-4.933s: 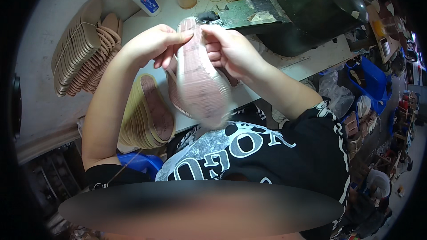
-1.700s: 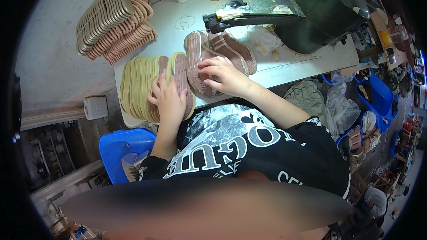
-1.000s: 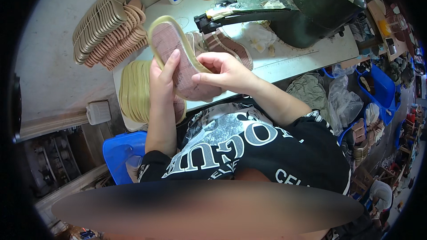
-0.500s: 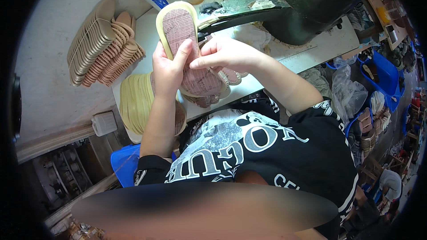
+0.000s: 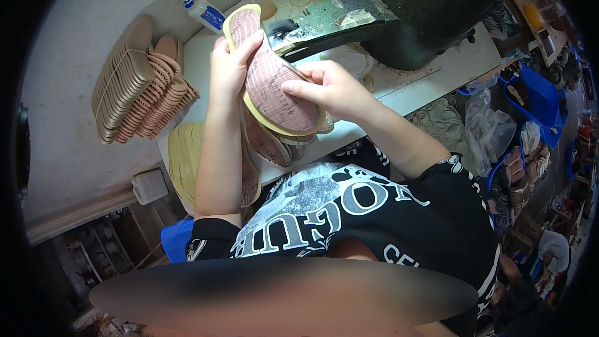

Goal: Hand-assembling and aligning shoe components at a manufacturing workstation.

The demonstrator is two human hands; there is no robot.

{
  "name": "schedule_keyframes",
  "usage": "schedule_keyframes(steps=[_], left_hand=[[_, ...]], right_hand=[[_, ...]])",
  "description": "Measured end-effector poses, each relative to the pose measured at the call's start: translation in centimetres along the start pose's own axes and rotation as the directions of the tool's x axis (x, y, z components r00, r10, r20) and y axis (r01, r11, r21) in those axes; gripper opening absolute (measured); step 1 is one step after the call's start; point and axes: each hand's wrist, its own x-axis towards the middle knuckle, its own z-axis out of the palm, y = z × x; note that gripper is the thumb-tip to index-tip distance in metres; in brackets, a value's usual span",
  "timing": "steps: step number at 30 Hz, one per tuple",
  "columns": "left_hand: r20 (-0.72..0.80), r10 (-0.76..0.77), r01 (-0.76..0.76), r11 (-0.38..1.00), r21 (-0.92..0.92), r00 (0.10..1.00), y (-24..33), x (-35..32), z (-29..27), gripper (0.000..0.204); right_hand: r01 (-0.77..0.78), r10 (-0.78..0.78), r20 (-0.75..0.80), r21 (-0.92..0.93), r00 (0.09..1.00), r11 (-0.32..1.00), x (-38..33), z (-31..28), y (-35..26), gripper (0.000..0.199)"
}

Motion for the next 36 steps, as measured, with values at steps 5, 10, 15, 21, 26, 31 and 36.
schedule_keyframes(steps=[5, 10, 15, 21, 26, 31, 36], left_hand=[[-0.028, -0.038, 0.042, 0.984, 0.171, 0.999, -1.1, 1.9, 1.0, 0.054], [-0.005, -0.187, 0.183, 0.957, 0.226, 0.982, -0.8, 3.6, 0.9, 0.056], [0.020, 0.030, -0.036, 0.777, 0.629, 0.999, -0.1, 4.9, -0.2, 0.084], [0.854, 0.100, -0.691, 0.640, 0.337, 0.510, 3.9, 6.7, -3.1, 0.062], [0.839, -0.238, -0.308, 0.853, 0.421, 0.489, 5.4, 8.0, -2.6, 0.049], [0.810, -0.318, -0.276, 0.826, 0.492, 0.492, 5.2, 8.3, -3.0, 0.039], [0.796, -0.270, -0.139, 0.905, 0.402, 0.541, 4.6, 7.7, -3.8, 0.043]], right_hand=[[0.082, -0.081, -0.043, 0.023, 0.996, 0.996, 0.0, -0.7, -0.3, 0.028], [-0.216, 0.218, -0.003, 0.132, 0.976, 0.967, -1.0, 0.2, 0.4, 0.029], [-0.078, 0.110, -0.097, 0.284, 0.989, 0.956, 0.6, 1.2, 1.6, 0.028], [-0.021, 0.049, -0.129, 0.209, 0.990, 0.978, 2.5, 2.0, 1.2, 0.030], [0.001, 0.060, -0.157, 0.362, 0.986, 0.932, 3.2, 2.4, 0.8, 0.032], [0.050, 0.003, -0.142, 0.369, 0.990, 0.928, 3.0, 2.5, 0.9, 0.034], [0.020, 0.026, -0.153, 0.287, 0.988, 0.958, 3.6, 2.2, 1.1, 0.038]])
